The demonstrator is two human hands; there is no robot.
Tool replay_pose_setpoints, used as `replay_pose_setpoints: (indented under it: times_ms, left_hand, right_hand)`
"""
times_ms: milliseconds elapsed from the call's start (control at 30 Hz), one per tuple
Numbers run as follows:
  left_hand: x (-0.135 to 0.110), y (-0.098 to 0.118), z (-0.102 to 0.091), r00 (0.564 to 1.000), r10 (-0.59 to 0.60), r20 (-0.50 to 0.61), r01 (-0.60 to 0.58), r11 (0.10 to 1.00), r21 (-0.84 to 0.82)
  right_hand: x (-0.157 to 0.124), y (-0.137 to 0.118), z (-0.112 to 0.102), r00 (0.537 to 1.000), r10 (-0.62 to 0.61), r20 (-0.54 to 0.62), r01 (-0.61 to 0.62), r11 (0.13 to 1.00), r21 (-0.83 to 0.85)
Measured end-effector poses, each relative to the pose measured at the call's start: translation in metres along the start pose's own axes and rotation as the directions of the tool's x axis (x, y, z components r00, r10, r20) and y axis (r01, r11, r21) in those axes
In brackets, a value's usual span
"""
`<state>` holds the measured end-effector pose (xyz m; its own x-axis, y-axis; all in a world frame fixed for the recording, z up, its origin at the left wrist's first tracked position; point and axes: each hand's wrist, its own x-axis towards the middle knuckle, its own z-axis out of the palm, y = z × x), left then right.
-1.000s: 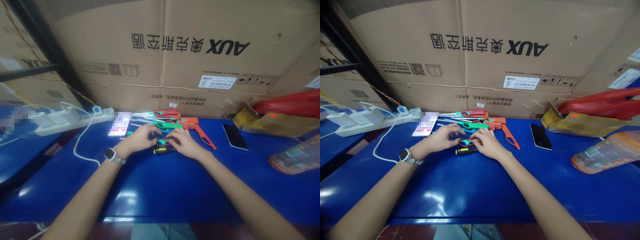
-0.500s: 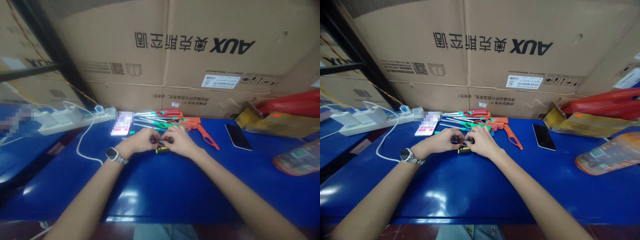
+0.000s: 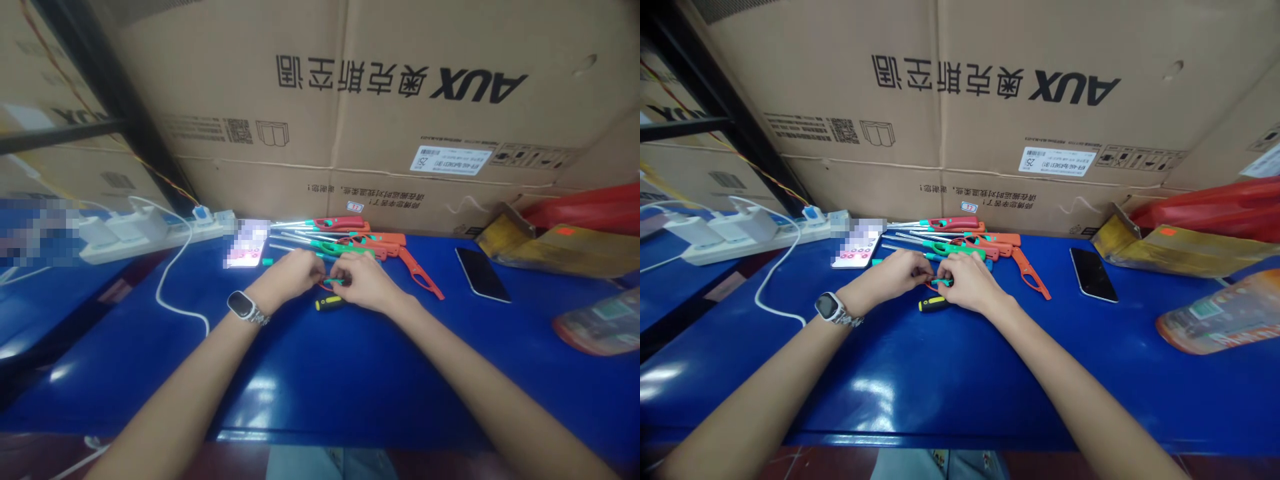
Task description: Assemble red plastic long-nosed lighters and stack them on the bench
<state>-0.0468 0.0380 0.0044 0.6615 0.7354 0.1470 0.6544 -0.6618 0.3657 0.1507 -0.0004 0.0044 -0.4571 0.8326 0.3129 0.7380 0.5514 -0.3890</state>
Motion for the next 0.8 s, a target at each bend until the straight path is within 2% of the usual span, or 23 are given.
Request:
replay_pose_setpoints:
  times_ms: [167, 400, 800]
  left_hand:
    - [-0.002, 0.006, -0.001, 0.999, -0.049, -0.016, 0.049, 0.999, 0.010]
    - [-0.003, 0.008, -0.002, 0.999, -0.050, -0.001, 0.050, 0.999, 0.012]
    - [-0.004, 0.018, -0.001, 0.992, -0.121, -0.022, 0.122, 0.992, 0.044]
  right_hand:
    - [-0.001, -0.001, -0.001, 1.000, 0.014, -0.003, -0.014, 1.000, -0.003]
    - [-0.002, 0.002, 0.000, 1.000, 0.022, -0.005, -0.022, 1.000, 0.000]
    - [-0.005, 0.001, 0.002, 0.998, 0.035, -0.045, -0.035, 0.999, 0.011]
